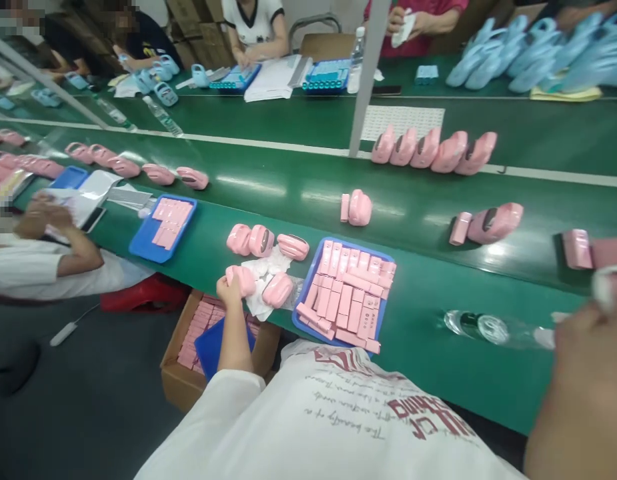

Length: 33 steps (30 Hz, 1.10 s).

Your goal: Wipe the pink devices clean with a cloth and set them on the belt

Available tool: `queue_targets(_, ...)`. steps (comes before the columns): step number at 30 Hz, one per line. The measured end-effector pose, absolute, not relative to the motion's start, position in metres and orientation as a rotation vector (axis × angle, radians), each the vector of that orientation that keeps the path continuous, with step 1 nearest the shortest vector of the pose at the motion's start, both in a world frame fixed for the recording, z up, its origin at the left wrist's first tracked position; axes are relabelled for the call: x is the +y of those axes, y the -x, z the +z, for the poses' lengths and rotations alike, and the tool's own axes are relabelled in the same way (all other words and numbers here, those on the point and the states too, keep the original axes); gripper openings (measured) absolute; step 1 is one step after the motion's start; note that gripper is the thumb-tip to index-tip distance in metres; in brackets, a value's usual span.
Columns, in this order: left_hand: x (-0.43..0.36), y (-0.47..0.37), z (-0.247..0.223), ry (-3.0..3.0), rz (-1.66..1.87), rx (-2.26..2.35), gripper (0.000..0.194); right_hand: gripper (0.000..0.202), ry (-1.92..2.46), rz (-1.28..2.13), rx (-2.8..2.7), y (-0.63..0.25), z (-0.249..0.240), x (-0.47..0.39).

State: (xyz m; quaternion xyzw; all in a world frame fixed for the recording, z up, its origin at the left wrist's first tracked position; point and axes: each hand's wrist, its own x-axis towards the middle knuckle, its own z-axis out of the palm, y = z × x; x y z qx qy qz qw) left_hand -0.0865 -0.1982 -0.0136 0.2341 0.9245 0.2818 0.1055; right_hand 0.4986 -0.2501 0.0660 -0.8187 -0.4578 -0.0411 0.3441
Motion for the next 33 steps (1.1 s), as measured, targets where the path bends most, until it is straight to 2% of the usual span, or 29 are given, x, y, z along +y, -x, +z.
queue_targets(5, -0.203, 0.099, -0.006, -0.805, 0.626, 2.774, 0.027, 0.041, 2.185, -0.210, -1.591, -0.498, 0.037, -0.291)
queue_targets(12, -0.206, 0.087, 0.010, -0.983, 0.459, 2.798, 0.056, 0.044, 2.300, -0.254, -1.076, -0.509, 0.057, -0.301)
queue_targets(15, -0.198, 0.067, 0.026, -1.168, 0.603, 2.842, 0.065, 0.043, 2.314, -0.172, -1.233, -0.507, 0.054, -0.308)
queue_targets(19, -0.174, -0.002, 0.044, -1.781, 0.868, 2.451, 0.047, 0.037, 2.085, -0.108, -1.542, -0.494, 0.028, -0.322)
queue_targets(20, -0.167, -0.028, 0.045, -1.909, 0.794, 2.258, 0.042, 0.037, 2.055, -0.129, -1.537, -0.492, 0.021, -0.323)
queue_targets(22, -0.156, -0.083, 0.041, -2.135, 0.433, 1.826, 0.036, 0.039, 2.031, -0.152, -1.447, -0.489, 0.010, -0.321)
queue_targets(24, -0.148, -0.135, 0.030, -2.294, 0.035, 1.447, 0.041, 0.038, 1.998, -0.137, -1.296, -0.490, 0.004, -0.313)
queue_targets(25, -0.146, -0.157, 0.023, -2.314, -0.040, 1.351, 0.041, 0.037, 1.971, -0.110, -1.191, -0.491, 0.003, -0.309)
queue_targets(28, -0.139, -0.197, 0.005, -2.314, -0.203, 1.227, 0.033, 0.032, 1.870, -0.032, -0.835, -0.500, 0.003, -0.298)
queue_targets(33, -0.122, -0.205, -0.007, -2.284, -0.343, 1.165, 0.024, 0.040, 1.722, -0.107, -0.303, -0.526, 0.009, -0.302)
